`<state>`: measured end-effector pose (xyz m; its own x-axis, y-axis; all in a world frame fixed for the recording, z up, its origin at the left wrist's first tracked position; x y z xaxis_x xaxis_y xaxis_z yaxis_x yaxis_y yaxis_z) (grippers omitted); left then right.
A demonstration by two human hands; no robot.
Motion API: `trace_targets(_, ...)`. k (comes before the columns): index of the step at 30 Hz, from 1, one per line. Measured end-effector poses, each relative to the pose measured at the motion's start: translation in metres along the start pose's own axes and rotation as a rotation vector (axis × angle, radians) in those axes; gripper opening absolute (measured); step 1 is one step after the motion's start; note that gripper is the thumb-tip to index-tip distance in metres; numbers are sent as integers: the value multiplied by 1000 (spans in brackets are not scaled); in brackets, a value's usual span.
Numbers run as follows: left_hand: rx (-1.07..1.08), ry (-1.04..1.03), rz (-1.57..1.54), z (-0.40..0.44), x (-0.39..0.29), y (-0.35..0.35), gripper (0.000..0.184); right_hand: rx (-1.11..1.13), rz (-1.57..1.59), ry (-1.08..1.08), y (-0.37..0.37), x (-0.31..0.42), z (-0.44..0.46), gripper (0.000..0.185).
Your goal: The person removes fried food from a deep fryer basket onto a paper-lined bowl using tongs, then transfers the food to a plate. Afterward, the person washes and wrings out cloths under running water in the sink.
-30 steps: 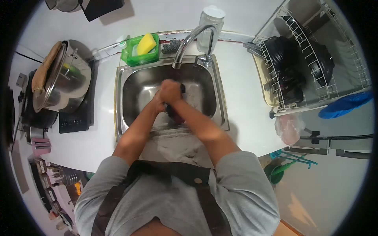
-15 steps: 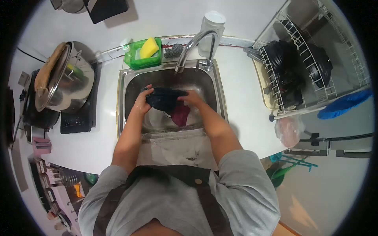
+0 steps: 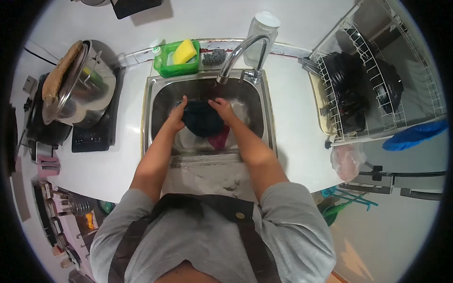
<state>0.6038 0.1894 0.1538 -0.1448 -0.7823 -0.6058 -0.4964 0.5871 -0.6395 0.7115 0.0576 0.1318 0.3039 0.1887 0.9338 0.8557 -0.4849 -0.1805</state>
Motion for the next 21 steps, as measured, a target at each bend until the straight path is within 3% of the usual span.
trace_targets(2,76,9,-57,33,26,23,46,-379,20,452,-30,14,12,23)
trace_targets(3,376,69,-171,56,40,35,46,-443,-196,521,-59,10,13,19)
trace_targets(5,1030,-31,-494,140,94,63,39,-661,-576,696,-75,8,11,17)
trace_targets(7,274,53,-252,65,65,-1,35,-820,-741,796,-57,13,15,17)
trace_targets(8,-63,146,-142,12,46,-40,33,-753,-637,608,-35,15,19,18)
trace_targets(9,-129,120,-105,32,59,-18,27,-685,-529,426,-21,15,21,20)
trace_targets(10,-124,121,-102,52,74,10,27,-691,-529,428,-20,18,18,20)
trace_targets(11,490,45,-270,73,79,13,26,-701,-567,454,-20,27,16,21)
trace_targets(13,1102,-39,-430,54,65,-10,27,-712,-640,495,-24,33,8,22)
trace_targets(15,292,137,-239,20,56,-32,23,-720,-699,522,-32,25,0,23)
trace_targets(18,140,148,-182,35,71,-26,22,-802,-625,505,-21,19,-3,21)
trace_targets(21,100,186,-164,49,77,-14,23,-653,-795,597,-33,21,-1,16)
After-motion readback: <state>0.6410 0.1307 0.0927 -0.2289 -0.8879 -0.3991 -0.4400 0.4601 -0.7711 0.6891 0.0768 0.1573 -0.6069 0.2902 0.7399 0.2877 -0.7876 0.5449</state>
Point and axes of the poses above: each hand's wrist, its own z-axis towards the middle knuckle, its own y-axis out of the back of the hand, x = y × z, the point moved 4 cm from there along z, towards the middle knuckle, and after that the axes turned 10 degrees about x, right-handed, at the moved point
